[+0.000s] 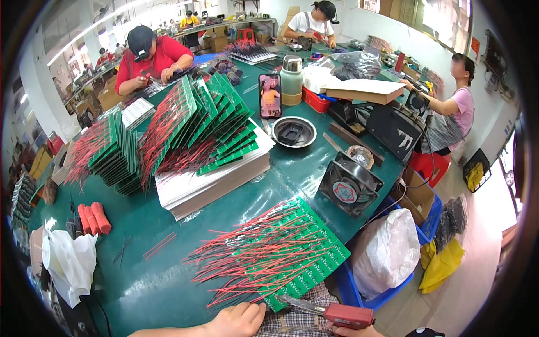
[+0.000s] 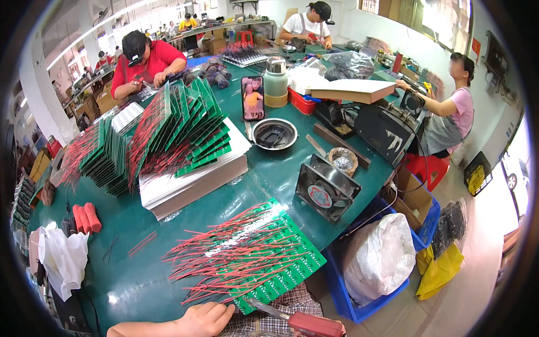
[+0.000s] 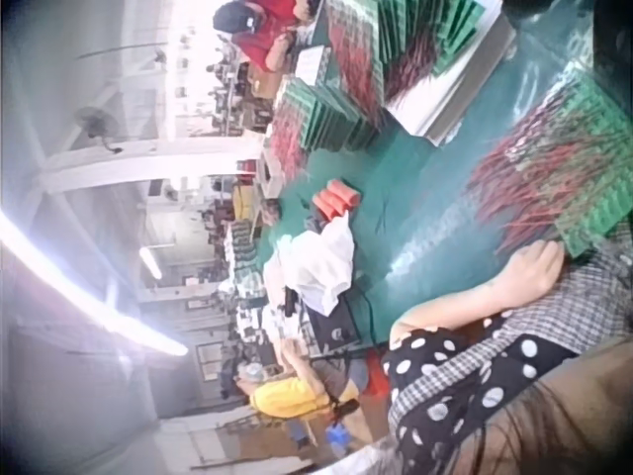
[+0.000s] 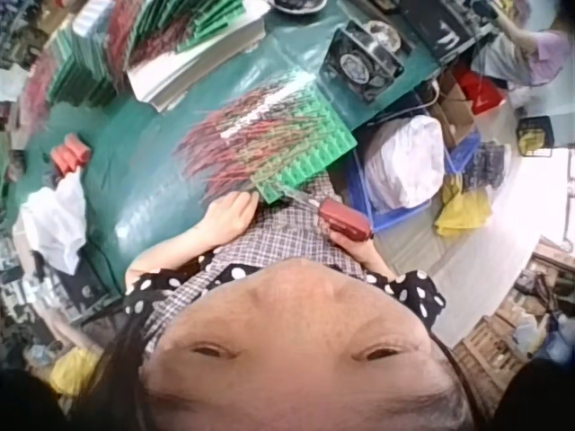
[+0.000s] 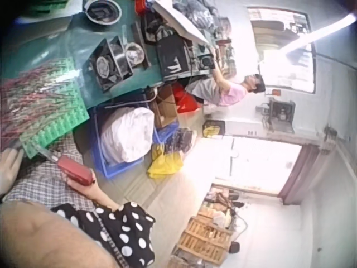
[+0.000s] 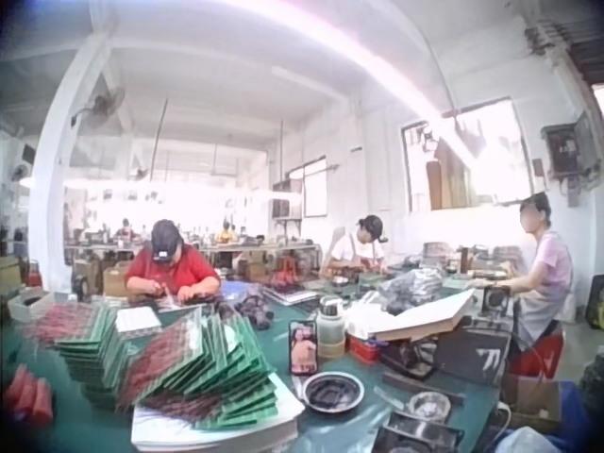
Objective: The person solders red wires and black wires onto circuit boards using a soldering iron.
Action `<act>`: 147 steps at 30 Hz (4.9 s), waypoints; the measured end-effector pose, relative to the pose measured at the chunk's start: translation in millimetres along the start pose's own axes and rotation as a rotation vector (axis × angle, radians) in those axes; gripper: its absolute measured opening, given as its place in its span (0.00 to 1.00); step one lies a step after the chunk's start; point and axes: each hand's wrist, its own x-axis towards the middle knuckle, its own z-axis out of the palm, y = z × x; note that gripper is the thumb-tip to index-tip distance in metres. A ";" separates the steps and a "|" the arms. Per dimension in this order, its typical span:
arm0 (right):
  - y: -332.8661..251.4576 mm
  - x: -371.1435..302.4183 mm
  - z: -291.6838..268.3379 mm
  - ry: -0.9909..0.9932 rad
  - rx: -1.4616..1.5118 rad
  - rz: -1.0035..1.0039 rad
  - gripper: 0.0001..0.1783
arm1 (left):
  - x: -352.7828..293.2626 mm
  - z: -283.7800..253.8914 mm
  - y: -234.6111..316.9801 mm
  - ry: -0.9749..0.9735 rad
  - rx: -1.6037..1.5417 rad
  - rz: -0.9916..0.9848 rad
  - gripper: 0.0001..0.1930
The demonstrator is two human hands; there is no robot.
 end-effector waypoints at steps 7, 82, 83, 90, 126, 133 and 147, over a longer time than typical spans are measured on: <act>7.4 -3.2 -3.6 0.049 -0.037 0.022 0.18 | 2.6 -1.7 -0.4 0.016 0.014 0.012 0.19; -4.3 -11.8 -15.9 0.044 0.104 0.195 0.35 | 21.9 10.3 -0.6 0.026 0.006 0.035 0.18; -1.9 -14.2 -19.1 0.025 0.045 0.187 0.35 | 21.8 11.3 -1.5 0.001 -0.020 0.016 0.18; 25.0 -28.6 -37.5 0.013 -0.359 0.020 0.39 | 21.9 9.4 0.0 -0.096 -0.046 -0.036 0.20; -3.9 -11.6 -20.3 0.054 0.027 0.079 0.30 | 38.5 5.7 -0.1 -0.112 -0.169 -0.080 0.18; 16.3 -25.4 -36.5 0.101 -0.111 0.029 0.33 | 46.7 19.5 -3.4 -0.033 -0.013 0.052 0.13; 10.8 -4.0 -42.4 -0.045 -0.738 -0.513 0.35 | 49.4 12.1 1.3 -0.149 0.080 0.063 0.18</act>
